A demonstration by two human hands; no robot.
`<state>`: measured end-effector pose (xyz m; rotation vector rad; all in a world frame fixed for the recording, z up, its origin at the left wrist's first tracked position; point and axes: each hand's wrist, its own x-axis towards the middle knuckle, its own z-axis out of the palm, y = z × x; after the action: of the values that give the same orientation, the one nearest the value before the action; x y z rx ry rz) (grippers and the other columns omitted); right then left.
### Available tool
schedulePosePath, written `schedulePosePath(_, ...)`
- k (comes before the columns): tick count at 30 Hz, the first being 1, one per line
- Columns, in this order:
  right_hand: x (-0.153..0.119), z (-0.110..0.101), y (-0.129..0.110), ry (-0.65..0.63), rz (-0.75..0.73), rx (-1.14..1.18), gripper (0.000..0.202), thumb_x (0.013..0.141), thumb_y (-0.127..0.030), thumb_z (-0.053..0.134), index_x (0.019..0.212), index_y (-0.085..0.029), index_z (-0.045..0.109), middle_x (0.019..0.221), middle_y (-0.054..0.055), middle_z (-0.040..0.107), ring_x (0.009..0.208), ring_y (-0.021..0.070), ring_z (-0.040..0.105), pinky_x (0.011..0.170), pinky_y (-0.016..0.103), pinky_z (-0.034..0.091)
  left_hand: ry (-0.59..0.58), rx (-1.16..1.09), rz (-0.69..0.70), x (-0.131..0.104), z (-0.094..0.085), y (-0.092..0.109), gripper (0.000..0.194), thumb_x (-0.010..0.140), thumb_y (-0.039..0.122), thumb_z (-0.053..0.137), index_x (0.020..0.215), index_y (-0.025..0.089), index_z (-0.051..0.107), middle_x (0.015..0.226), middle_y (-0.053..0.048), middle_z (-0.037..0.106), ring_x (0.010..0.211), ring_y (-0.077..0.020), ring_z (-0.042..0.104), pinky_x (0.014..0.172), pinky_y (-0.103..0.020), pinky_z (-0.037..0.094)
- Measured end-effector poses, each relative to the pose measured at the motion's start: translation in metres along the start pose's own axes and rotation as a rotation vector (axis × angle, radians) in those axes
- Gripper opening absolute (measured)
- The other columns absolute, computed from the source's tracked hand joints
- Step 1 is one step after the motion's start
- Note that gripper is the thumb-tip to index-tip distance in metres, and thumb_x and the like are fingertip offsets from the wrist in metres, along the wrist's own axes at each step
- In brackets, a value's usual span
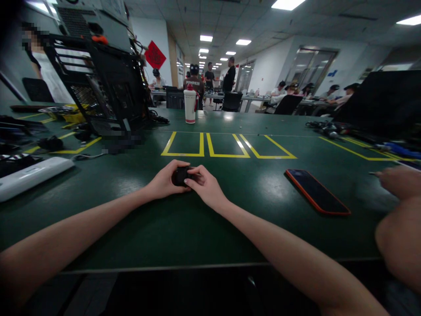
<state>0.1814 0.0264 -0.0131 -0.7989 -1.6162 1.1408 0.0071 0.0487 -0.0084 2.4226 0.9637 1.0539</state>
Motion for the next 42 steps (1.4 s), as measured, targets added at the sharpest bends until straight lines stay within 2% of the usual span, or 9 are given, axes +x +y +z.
schedulePosePath(3,0.0012,-0.0002,0.0007,0.015,-0.028,-0.042,0.015,0.074,-0.02,0.059,0.088,-0.02,0.053,0.096,0.001,0.056,0.099,0.0162,0.057,0.091,0.034,0.046,-0.007,0.008,0.0,0.0001,-0.0003,0.0,0.062,0.06,0.03,0.071,0.113,0.023,0.041,0.109,-0.005,0.049,0.101,-0.0215,0.051,0.085,-0.037,0.044)
schedulePosePath(7,0.0033,-0.0021,0.0037,0.038,0.001,-0.056,0.03,0.072,-0.017,0.061,0.1,-0.022,0.051,0.106,0.003,0.056,0.105,0.0174,0.055,0.095,0.036,0.043,-0.011,0.0,-0.013,0.0,-0.0016,0.0017,0.06,0.061,0.029,0.071,0.112,0.023,0.041,0.108,-0.005,0.05,0.1,-0.0212,0.051,0.084,-0.036,0.044)
schedulePosePath(10,0.0036,-0.0032,0.0048,0.008,0.032,-0.056,0.035,0.072,-0.017,0.06,0.105,-0.02,0.051,0.112,0.005,0.055,0.109,0.019,0.053,0.098,0.039,0.04,-0.011,-0.009,-0.014,-0.0003,-0.0023,0.0028,0.059,0.06,0.028,0.071,0.112,0.023,0.042,0.108,-0.005,0.05,0.1,-0.0213,0.051,0.084,-0.037,0.044)
schedulePosePath(15,0.0017,-0.0019,0.0034,-0.01,0.019,-0.005,0.03,0.071,-0.016,0.062,0.099,-0.02,0.051,0.105,0.003,0.057,0.107,0.0172,0.054,0.097,0.035,0.042,-0.006,-0.009,-0.007,-0.0004,-0.0026,0.0032,0.06,0.06,0.026,0.071,0.112,0.023,0.042,0.108,-0.005,0.05,0.1,-0.0212,0.051,0.084,-0.037,0.044)
schedulePosePath(21,0.0015,-0.0009,0.0025,0.015,-0.005,-0.018,0.017,0.074,-0.019,0.059,0.09,-0.02,0.052,0.096,0.001,0.055,0.1,0.0159,0.057,0.092,0.034,0.045,-0.012,-0.001,-0.013,0.0001,-0.0019,0.0021,0.061,0.06,0.03,0.071,0.114,0.023,0.041,0.109,-0.006,0.05,0.101,-0.0218,0.051,0.084,-0.037,0.044)
schedulePosePath(28,0.0033,-0.0023,0.0032,0.003,0.035,-0.05,0.035,0.073,-0.016,0.059,0.106,-0.02,0.05,0.11,0.005,0.055,0.106,0.0172,0.054,0.096,0.036,0.042,-0.015,-0.008,-0.007,-0.0002,-0.0018,0.0028,0.06,0.06,0.027,0.071,0.112,0.023,0.042,0.109,-0.005,0.05,0.101,-0.0214,0.051,0.086,-0.038,0.043)
schedulePosePath(33,0.0016,-0.0014,0.0032,-0.013,0.019,-0.004,0.033,0.069,-0.014,0.062,0.099,-0.021,0.051,0.105,0.003,0.056,0.107,0.0177,0.054,0.096,0.036,0.042,-0.002,-0.007,-0.008,-0.0003,-0.0007,0.002,0.06,0.06,0.027,0.071,0.112,0.023,0.041,0.109,-0.005,0.05,0.101,-0.0207,0.05,0.086,-0.037,0.043)
schedulePosePath(39,0.0016,-0.0008,0.0032,0.024,-0.037,-0.047,0.018,0.074,-0.021,0.059,0.091,-0.02,0.054,0.096,0.001,0.057,0.1,0.0159,0.056,0.092,0.033,0.045,0.005,-0.005,0.003,0.0003,-0.0008,0.0006,0.061,0.06,0.029,0.071,0.113,0.023,0.042,0.108,-0.004,0.05,0.1,-0.0205,0.051,0.084,-0.036,0.043)
schedulePosePath(42,0.0027,-0.0016,0.0036,0.036,-0.039,-0.066,0.02,0.074,-0.021,0.059,0.094,-0.02,0.054,0.098,0.002,0.057,0.1,0.0161,0.056,0.091,0.034,0.045,0.003,-0.008,-0.001,0.0004,-0.0015,0.001,0.061,0.06,0.03,0.071,0.113,0.023,0.042,0.107,-0.004,0.05,0.099,-0.021,0.051,0.083,-0.037,0.044)
